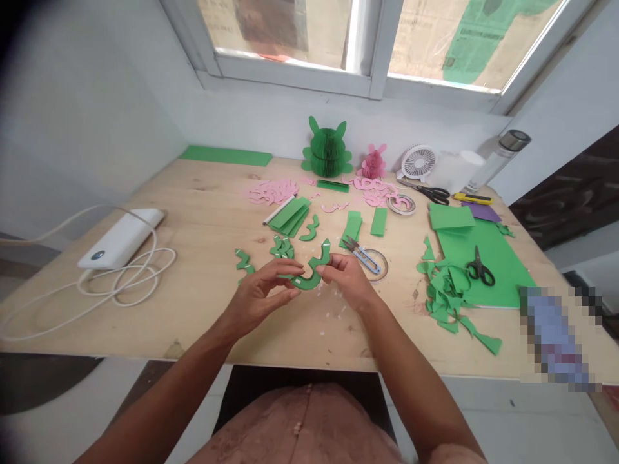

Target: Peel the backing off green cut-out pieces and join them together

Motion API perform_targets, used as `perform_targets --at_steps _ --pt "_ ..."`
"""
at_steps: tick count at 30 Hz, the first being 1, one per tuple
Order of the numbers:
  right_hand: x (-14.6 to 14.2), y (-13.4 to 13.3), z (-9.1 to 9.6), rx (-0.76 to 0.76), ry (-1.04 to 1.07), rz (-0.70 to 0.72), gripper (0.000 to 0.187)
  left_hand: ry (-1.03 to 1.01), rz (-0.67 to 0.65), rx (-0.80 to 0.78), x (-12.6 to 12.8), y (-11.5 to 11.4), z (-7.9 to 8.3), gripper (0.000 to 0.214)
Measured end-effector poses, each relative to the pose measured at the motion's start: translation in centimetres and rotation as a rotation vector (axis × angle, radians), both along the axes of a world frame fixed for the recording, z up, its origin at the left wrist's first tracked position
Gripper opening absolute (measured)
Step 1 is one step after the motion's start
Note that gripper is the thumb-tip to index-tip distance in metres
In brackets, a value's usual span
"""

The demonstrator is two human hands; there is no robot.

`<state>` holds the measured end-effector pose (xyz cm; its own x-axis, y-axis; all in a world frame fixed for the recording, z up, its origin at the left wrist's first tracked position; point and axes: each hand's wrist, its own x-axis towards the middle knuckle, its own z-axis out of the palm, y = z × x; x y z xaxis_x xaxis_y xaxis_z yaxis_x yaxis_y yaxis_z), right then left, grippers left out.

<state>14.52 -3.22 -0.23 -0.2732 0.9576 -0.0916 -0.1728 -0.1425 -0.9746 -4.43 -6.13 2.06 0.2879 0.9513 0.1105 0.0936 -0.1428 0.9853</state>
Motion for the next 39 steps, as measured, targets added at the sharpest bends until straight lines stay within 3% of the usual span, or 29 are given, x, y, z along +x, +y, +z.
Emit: perform_targets --at_steps 9,19,22,26,31,39 --pt "-0.17 -0.12 0.28 -0.101 0.089 0.037 0.018 0.079 -0.078 0.038 -0.12 0.65 -0.42 0.021" --pt "-0.21 -0.08 0.28 -0.134 0.136 0.047 0.018 0.115 -0.048 0.072 0.11 0.56 -0.16 0.014" --pt "-0.18 -0.02 0.17 -0.12 0.143 0.045 0.018 0.105 -0.046 0.039 0.06 0.39 0.06 0.018" --pt "-0.17 -0.06 0.27 -0.097 0.111 0.028 0.018 0.027 -0.129 -0.087 -0.22 0.29 0.4 0.039" --pt "-0.21 -0.12 0.33 -0.102 0.075 0.022 0.021 0.009 -0.107 -0.132 -0.21 0.42 0.28 0.024" --pt "-0.23 -0.08 0.32 -0.105 0.093 0.02 0.02 -0.037 -0.098 -0.149 0.15 0.41 0.18 0.018"
